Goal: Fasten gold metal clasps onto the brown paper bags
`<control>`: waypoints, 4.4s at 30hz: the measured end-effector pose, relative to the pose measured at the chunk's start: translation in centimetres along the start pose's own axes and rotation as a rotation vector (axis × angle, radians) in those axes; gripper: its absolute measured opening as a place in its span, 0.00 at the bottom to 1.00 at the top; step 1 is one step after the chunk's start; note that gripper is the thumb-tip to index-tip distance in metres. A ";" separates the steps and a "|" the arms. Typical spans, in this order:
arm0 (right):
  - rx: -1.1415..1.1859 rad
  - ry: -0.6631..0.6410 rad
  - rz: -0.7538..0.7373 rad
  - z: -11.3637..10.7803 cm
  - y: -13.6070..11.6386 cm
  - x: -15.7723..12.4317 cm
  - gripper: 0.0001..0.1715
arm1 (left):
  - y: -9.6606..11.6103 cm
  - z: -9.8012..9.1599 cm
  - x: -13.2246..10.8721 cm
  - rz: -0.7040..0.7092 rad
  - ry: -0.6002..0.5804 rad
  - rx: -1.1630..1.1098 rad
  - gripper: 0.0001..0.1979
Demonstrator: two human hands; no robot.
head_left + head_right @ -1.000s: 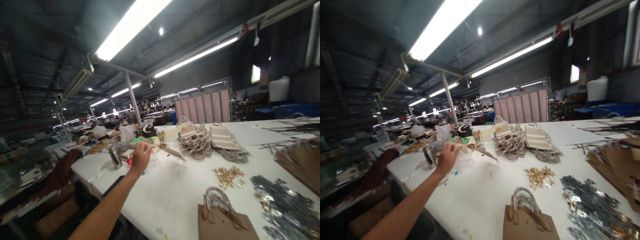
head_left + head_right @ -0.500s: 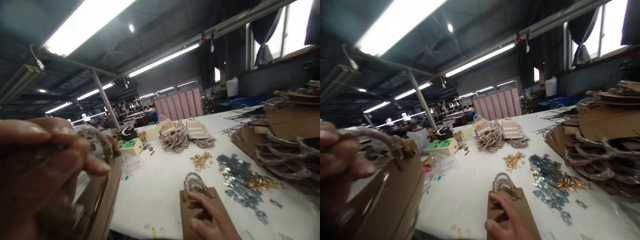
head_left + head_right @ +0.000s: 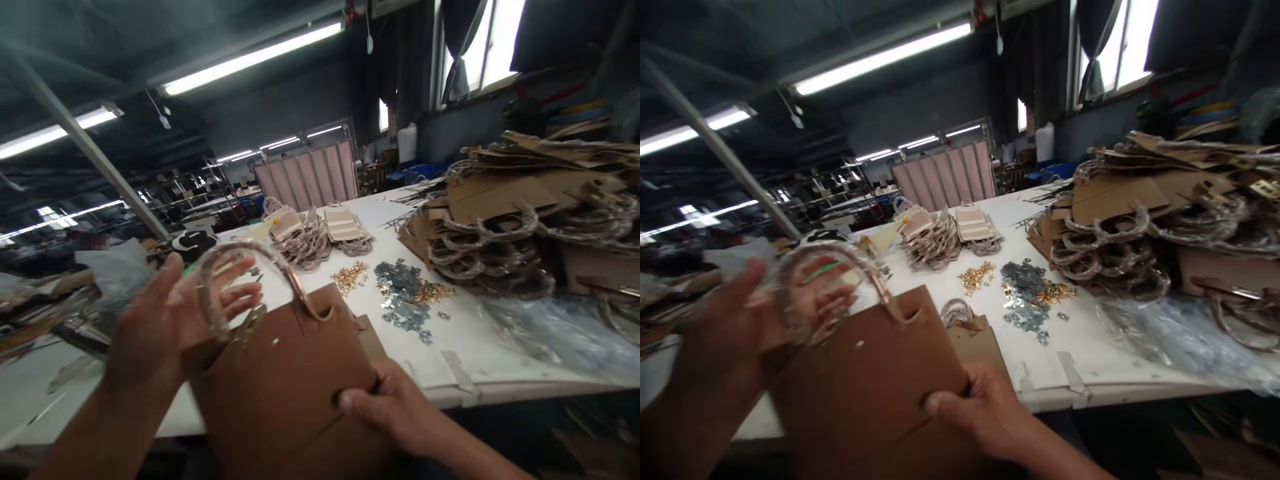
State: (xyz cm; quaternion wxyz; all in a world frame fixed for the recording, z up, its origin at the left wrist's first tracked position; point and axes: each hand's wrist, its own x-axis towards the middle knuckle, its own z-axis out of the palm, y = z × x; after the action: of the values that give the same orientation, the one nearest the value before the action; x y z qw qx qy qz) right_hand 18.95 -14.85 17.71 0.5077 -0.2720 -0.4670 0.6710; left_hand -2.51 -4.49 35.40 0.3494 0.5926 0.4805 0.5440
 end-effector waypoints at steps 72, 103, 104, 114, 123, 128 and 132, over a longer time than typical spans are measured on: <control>-1.307 0.847 0.183 -31.2 1.3 0.6 0.23 | -26.5 11.7 -4.5 -0.620 0.265 -0.498 0.13; -0.990 0.568 -0.310 -5.6 10.7 8.1 0.13 | -26.8 11.8 -7.9 -0.351 0.189 -0.359 0.18; -0.994 0.571 -0.304 -5.7 10.6 8.1 0.13 | -26.8 11.8 -7.9 -0.354 0.191 -0.349 0.18; -1.018 0.527 -0.250 -5.4 11.2 8.7 0.11 | -26.5 12.0 -8.3 -0.347 0.150 -0.413 0.18; -1.017 0.397 -0.148 -5.2 9.1 9.6 0.06 | -26.7 12.2 -7.9 -0.387 0.164 -0.520 0.24; -1.081 0.377 -0.115 -5.4 8.2 9.9 0.06 | -26.5 12.4 -8.1 -0.338 0.160 -0.401 0.21; -1.063 0.362 -0.096 -5.8 8.4 9.9 0.05 | -26.7 12.3 -8.2 -0.252 0.138 -0.211 0.18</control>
State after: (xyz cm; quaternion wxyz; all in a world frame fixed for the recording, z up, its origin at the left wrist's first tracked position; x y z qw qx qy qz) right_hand 16.93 -3.95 8.78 0.4026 -0.5796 -0.6582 0.2621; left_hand 4.98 -3.13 5.84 0.4413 0.4491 0.5141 0.5824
